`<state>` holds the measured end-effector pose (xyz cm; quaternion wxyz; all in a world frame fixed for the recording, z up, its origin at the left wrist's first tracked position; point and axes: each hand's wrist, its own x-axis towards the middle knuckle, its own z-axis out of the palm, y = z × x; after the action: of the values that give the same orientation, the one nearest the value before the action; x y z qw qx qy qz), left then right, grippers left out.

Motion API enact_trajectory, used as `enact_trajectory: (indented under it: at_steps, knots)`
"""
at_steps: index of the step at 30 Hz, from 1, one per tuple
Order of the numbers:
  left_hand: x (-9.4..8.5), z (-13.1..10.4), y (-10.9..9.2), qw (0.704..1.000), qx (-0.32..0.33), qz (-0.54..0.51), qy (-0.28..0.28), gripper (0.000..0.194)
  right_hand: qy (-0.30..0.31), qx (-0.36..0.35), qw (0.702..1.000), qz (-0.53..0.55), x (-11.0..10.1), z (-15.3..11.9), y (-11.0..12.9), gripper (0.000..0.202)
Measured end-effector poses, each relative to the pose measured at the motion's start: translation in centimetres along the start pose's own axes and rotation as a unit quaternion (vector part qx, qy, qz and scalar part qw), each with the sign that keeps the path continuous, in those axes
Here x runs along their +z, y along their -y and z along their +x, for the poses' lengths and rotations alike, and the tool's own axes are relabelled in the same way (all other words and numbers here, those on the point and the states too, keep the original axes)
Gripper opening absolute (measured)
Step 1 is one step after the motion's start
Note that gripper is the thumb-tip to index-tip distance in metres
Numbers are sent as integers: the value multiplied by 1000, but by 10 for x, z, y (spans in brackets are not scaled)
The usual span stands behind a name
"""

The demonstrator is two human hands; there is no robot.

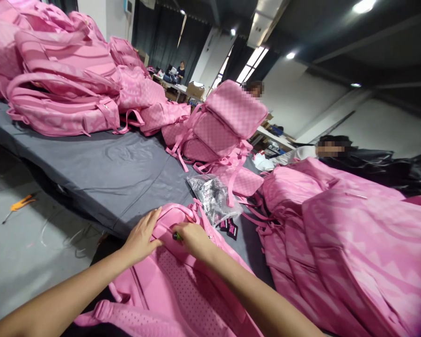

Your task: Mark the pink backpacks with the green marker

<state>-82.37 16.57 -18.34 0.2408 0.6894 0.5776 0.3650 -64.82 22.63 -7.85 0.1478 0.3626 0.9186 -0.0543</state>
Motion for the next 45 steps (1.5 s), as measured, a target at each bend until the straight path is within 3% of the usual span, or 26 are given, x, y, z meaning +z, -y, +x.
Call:
enact_trajectory:
  at_steps: [5,11,18,24,30,36,40,45]
  knots:
    - [1,0,1,1000,-1,-7,-6,93,-4,1,1000,16,-2,1,2,15]
    - [3,1,5,999,8,-39,-8,95,-88,25,993,81,-4,8,3,26]
    - [10,4,14,999,2,-39,-16,95,-78,-3,991,111,-6,31,10,20]
    - [15,3,19,999,15,-25,-36,90,-65,80,992,68,-1,31,29,19]
    - [16,2,19,999,9,-27,-38,91,-109,162,976,98,7,26,33,28]
    - [14,2,15,999,-6,-32,-18,95,-98,73,985,118,3,19,16,31]
    - [11,4,11,1000,-16,-21,-7,93,-58,22,995,80,-6,20,7,16]
    - [2,5,4,998,-53,14,21,102,-31,-17,999,26,-16,20,7,18]
